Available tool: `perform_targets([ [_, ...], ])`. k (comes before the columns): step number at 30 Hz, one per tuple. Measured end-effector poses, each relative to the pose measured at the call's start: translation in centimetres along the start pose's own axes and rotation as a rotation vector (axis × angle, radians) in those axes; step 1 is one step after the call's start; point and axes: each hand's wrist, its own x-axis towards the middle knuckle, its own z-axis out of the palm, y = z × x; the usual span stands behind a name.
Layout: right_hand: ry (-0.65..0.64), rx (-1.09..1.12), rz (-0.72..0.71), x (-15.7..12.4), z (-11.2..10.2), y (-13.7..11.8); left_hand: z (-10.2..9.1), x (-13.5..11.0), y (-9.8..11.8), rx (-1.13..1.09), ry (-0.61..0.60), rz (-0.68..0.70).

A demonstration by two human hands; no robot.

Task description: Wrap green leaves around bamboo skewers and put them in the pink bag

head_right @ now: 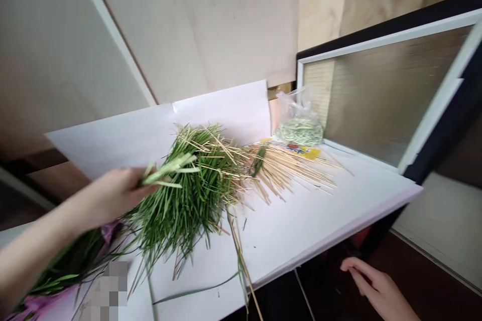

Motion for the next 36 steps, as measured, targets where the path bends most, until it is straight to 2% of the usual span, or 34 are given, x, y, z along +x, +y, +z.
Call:
perform_targets([
  [1,-0.140,0.001,-0.013,0.3,-0.3,0.4,2.0,-0.3,1.9,-0.063,-0.094,0.064],
  [3,-0.279,-0.003,-0.020,0.7,-0.4,0.7,6.5,-1.1,5.1,-0.170,-0.237,0.171],
  [5,-0.252,-0.004,-0.027,0.7,-0.2,0.6,11.0,-1.7,7.4,-0.231,-0.304,0.235],
  [7,-0.191,-0.007,-0.045,0.5,0.0,0.2,14.7,-2.2,8.8,-0.216,-0.324,0.245],
  [10,-0.093,-0.023,-0.082,-0.1,-0.3,-0.8,18.1,-2.5,10.0,-0.196,-0.303,0.223],
  [14,0.168,-0.037,-0.177,-0.5,-0.3,-3.9,19.7,-2.5,10.9,-0.243,-0.287,0.218],
  [16,0.192,-0.079,-0.234,0.1,0.3,-6.0,20.2,-2.4,11.0,-0.274,-0.284,0.232],
  [19,0.108,-0.166,-0.357,2.4,2.1,-9.6,20.9,-2.2,10.9,-0.305,-0.258,0.249],
  [22,0.011,-0.343,-0.474,5.9,4.3,-13.3,21.6,-2.1,10.4,-0.349,-0.229,0.259],
  [27,-0.108,-0.591,-0.564,11.5,8.7,-18.1,22.8,-2.2,9.5,-0.489,-0.182,0.256],
  [32,-0.189,-0.880,-0.503,14.1,12.2,-19.4,23.5,-2.2,8.5,-0.653,-0.082,0.243],
  [36,-0.221,-1.000,-0.417,14.4,13.2,-19.2,23.7,-1.9,7.8,-0.870,-0.055,0.180],
])
